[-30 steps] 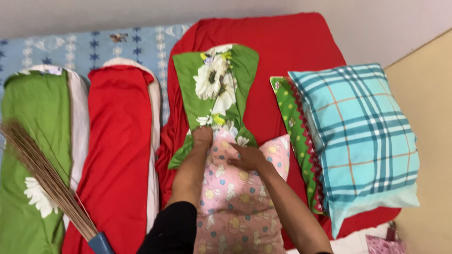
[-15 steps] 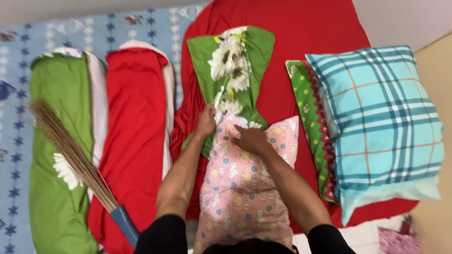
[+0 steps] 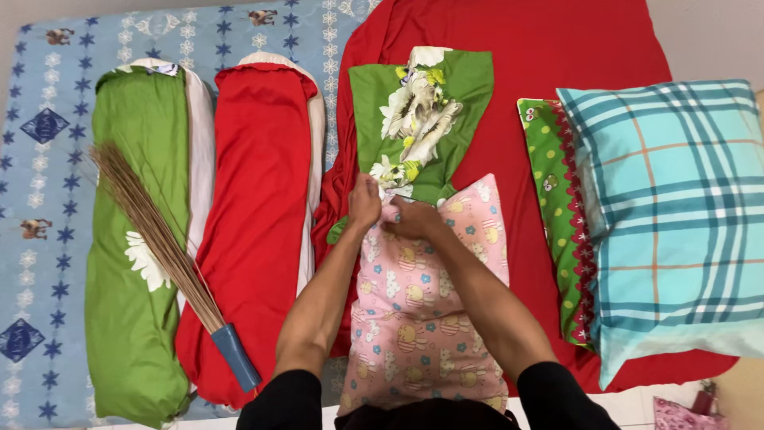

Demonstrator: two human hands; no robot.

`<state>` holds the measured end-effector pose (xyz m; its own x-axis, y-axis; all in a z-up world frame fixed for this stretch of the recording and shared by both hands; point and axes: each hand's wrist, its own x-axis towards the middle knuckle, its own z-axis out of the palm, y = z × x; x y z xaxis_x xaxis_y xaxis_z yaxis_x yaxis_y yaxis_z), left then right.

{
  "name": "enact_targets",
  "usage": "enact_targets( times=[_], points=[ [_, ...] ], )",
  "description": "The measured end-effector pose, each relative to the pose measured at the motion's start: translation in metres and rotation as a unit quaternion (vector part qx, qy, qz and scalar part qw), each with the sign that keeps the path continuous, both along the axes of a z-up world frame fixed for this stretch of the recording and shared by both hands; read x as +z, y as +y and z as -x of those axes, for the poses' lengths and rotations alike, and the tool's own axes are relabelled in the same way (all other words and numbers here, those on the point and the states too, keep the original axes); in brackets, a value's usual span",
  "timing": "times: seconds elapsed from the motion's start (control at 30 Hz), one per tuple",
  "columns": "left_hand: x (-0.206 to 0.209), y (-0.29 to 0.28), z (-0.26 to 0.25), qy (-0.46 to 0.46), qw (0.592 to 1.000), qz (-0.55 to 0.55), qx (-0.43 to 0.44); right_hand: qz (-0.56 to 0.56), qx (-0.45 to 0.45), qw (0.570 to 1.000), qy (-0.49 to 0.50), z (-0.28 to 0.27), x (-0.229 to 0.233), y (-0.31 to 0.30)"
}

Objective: The person places a plaid pillow on the bed, then inserts a floral pillow into a green pillowcase, followed by inserting a pink patterned pillow into a red pillowcase. The person smooths and adjusts the pillowcases to fit the pillows.

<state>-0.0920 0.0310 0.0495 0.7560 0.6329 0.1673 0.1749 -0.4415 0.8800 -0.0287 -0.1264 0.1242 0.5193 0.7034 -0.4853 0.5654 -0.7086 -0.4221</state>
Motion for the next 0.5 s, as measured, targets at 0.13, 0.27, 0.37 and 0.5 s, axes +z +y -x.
enact_targets(
  times=[0.13, 0.27, 0.37, 0.5],
  points=[
    [0.003, -0.013, -0.025, -0.025, 0.987, 0.068, -0.140, 0.024, 0.035, 0.999, 0.024, 0.001, -0.029, 0.009],
    [0.030, -0.027, 0.003, -0.016, 0.986, 0.067, -0.153, 0.034, 0.007, 0.999, -0.013, -0.013, -0.080, 0.010],
    [0.055, -0.026, 0.040, -0.023, 0.983, 0.055, -0.174, -0.068, -0.177, 0.979, -0.078, -0.031, -0.106, -0.004],
    [0.073, -0.020, 0.081, 0.145, 0.956, -0.061, -0.249, -0.274, -0.310, 0.902, -0.124, -0.028, -0.125, -0.023]
  ],
)
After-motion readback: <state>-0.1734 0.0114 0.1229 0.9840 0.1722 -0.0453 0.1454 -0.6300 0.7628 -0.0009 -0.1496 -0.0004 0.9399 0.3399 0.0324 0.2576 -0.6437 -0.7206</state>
